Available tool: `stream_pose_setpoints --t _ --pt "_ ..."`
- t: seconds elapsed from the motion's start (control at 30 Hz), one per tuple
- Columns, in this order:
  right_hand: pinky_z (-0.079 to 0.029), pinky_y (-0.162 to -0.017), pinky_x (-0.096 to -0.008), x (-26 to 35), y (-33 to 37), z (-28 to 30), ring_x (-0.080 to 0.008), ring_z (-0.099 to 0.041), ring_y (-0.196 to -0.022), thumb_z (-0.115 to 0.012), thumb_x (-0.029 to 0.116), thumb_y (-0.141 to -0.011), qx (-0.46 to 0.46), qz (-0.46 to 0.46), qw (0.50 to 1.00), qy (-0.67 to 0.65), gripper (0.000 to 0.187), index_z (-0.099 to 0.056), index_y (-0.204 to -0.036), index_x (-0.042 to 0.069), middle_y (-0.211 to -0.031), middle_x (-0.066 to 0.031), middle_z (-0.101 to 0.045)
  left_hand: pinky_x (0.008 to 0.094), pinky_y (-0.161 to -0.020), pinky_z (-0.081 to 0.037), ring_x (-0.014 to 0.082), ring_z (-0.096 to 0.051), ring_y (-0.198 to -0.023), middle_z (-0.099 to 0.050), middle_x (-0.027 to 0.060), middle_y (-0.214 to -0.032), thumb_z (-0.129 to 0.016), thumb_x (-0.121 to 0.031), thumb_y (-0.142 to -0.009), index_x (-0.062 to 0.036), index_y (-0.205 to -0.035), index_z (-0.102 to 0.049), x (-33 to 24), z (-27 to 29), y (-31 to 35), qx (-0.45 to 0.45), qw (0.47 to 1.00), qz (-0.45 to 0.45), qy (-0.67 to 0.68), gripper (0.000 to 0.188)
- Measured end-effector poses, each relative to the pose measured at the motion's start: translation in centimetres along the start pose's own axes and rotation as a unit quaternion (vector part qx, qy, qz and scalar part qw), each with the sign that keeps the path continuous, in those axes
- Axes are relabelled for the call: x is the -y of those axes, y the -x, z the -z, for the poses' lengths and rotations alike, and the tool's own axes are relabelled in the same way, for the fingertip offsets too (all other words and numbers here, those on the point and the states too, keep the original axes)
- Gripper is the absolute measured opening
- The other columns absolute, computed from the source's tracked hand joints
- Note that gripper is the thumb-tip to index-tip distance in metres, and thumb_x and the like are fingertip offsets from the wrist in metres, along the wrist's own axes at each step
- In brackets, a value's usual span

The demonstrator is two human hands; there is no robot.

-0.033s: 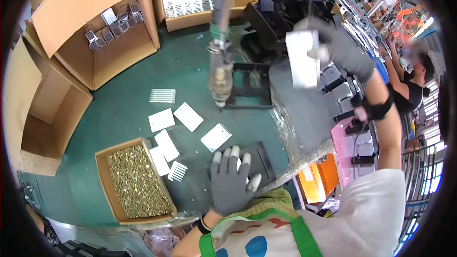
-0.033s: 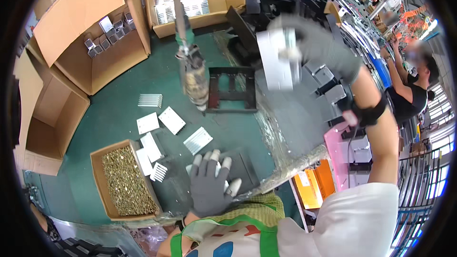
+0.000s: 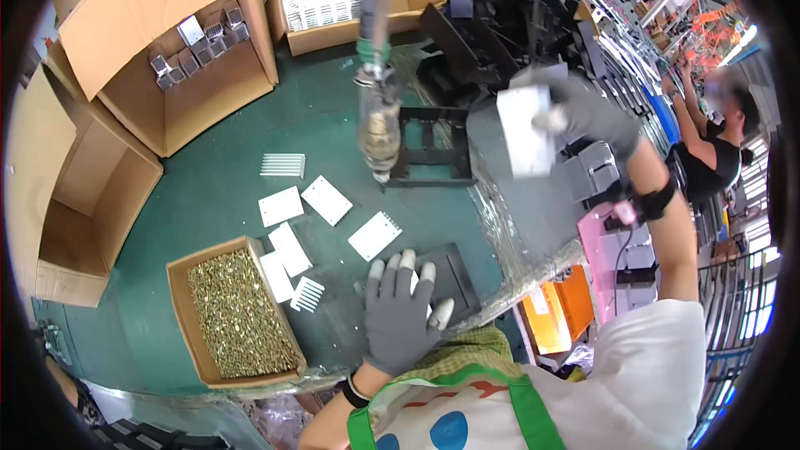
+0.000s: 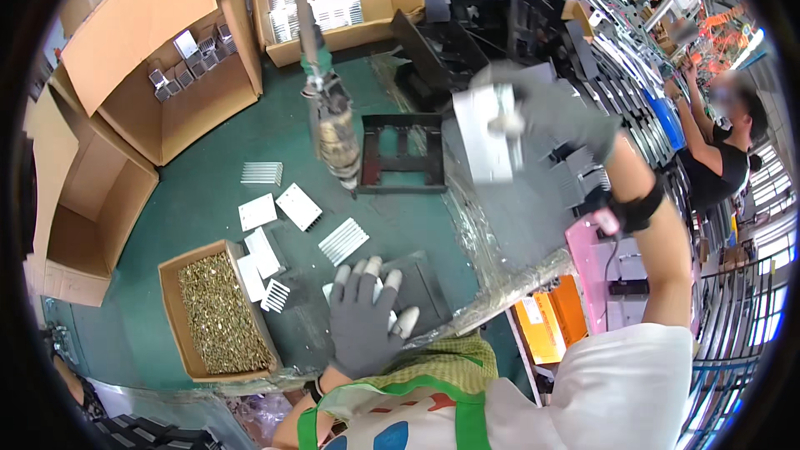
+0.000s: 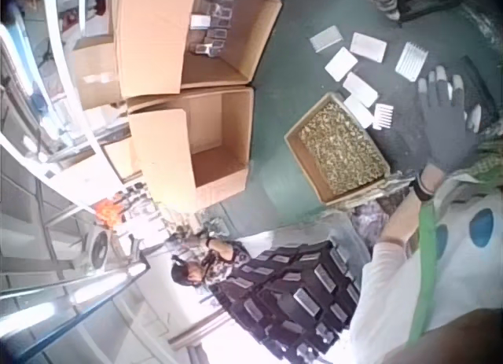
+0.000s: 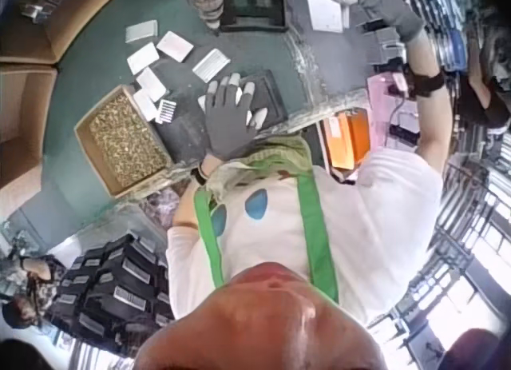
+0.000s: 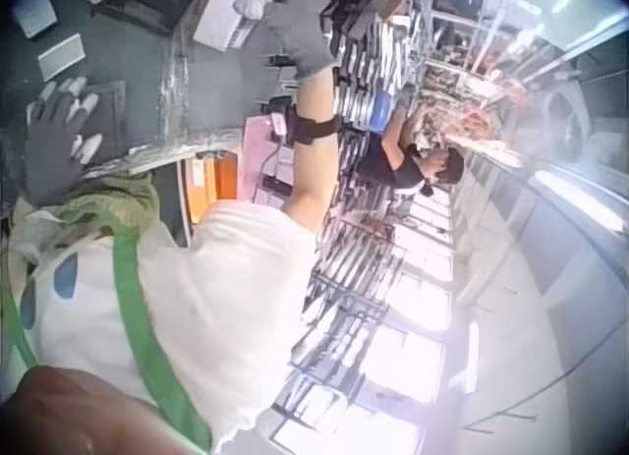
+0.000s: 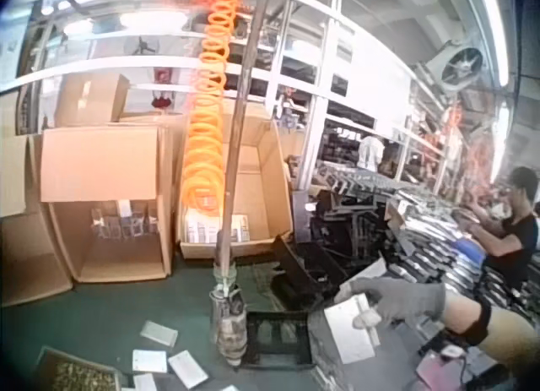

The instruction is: Assemble metal heatsinks and internal components into electronic housings using an air screwdriver.

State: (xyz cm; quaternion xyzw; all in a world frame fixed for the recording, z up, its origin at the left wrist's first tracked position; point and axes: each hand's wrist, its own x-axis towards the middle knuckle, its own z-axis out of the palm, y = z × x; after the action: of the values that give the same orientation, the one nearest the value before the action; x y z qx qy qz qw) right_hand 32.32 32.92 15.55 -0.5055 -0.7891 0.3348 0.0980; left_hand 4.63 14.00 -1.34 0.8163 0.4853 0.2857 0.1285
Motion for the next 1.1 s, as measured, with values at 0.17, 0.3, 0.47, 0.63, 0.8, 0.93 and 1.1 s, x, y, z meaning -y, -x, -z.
stream_pose_setpoints --t 0.17,0.3,0.47,0.63,0.8,0.93,1.1 --pt "-0.039 -0.096 -0.0318 -10.9 4.4 -7.9 -0.0170 -0.050 -0.109 -0.069 0.022 -0.075 0.026 -0.083 0.968 -0.237 0.063 -0.044 -0.128 0.002 -0.115 -0.0079 -0.053 0.0492 -0.099 -0.033 0.0372 -0.048 -0.110 -0.051 0.0190 -0.122 -0.060 -0.039 -0.080 -0.0024 -0.117 -0.055 -0.7 -0.3 0.4 -0.023 0.999 -0.005 -0.048 0.052" --pt "-0.040 -0.095 -0.0320 -13.8 5.0 -7.6 -0.0168 -0.050 -0.109 -0.068 0.017 -0.078 -0.036 -0.054 0.967 -0.247 0.059 -0.044 -0.130 0.002 -0.118 -0.0074 -0.052 0.0482 -0.101 -0.031 0.0334 -0.049 -0.112 -0.052 0.0172 -0.120 -0.058 -0.042 -0.082 -0.0032 -0.118 -0.054 -1.2 -0.3 0.5 -0.025 0.997 -0.009 -0.072 0.053" --pt "-0.048 -0.083 -0.0434 -8.8 7.1 -9.0 -0.0386 -0.058 -0.101 -0.066 0.036 -0.080 -0.174 -0.125 0.941 0.260 0.058 -0.048 -0.124 0.004 -0.120 -0.0166 -0.052 0.0483 -0.102 -0.030 0.0331 -0.048 -0.114 -0.054 0.0161 -0.119 -0.057 -0.041 -0.083 -0.0035 -0.120 -0.054 -1.6 -0.3 0.6 -0.029 0.995 -0.007 -0.093 0.052" --pt "-0.051 -0.080 -0.0440 -6.2 6.8 -11.9 -0.0329 -0.062 -0.098 -0.065 0.041 -0.079 -0.167 -0.208 0.907 0.327 0.062 -0.042 -0.126 0.008 -0.113 -0.0168 -0.057 0.0453 -0.097 -0.033 0.0329 -0.049 -0.113 -0.054 0.0164 -0.119 -0.057 -0.038 -0.085 -0.0036 -0.123 -0.052 -1.8 0.0 0.8 -0.017 0.997 0.011 -0.071 0.052" --pt "-0.053 -0.075 -0.0423 -6.5 7.0 -10.5 -0.0318 -0.064 -0.089 -0.068 0.034 -0.076 -0.218 -0.203 0.881 0.367 0.058 -0.046 -0.124 0.011 -0.102 -0.0124 -0.064 0.0432 -0.094 -0.035 0.0334 -0.048 -0.113 -0.053 0.0168 -0.120 -0.053 -0.031 -0.087 -0.0033 -0.127 -0.049 -1.8 0.4 1.6 -0.016 0.997 0.021 -0.077 0.048" --pt "-0.051 -0.073 -0.0420 -2.0 8.9 -12.7 -0.0318 -0.064 -0.086 -0.070 0.028 -0.072 -0.294 -0.065 0.890 0.343 0.054 -0.051 -0.120 0.013 -0.098 -0.0122 -0.064 0.0445 -0.097 -0.032 0.0340 -0.045 -0.116 -0.051 0.0180 -0.121 -0.048 -0.028 -0.089 -0.0013 -0.128 -0.046 -1.5 0.1 1.9 -0.024 0.998 0.033 -0.054 0.047" --pt "-0.050 -0.071 -0.0414 3.9 10.6 -20.6 -0.0332 -0.062 -0.084 -0.065 0.034 -0.078 -0.147 -0.008 0.965 0.217 0.052 -0.051 -0.124 0.013 -0.096 -0.0133 -0.062 0.0482 -0.103 -0.027 0.0343 -0.043 -0.119 -0.049 0.0197 -0.123 -0.044 -0.022 -0.090 -0.0010 -0.128 -0.046 -1.2 -0.1 2.5 -0.060 0.994 0.037 -0.087 0.043"
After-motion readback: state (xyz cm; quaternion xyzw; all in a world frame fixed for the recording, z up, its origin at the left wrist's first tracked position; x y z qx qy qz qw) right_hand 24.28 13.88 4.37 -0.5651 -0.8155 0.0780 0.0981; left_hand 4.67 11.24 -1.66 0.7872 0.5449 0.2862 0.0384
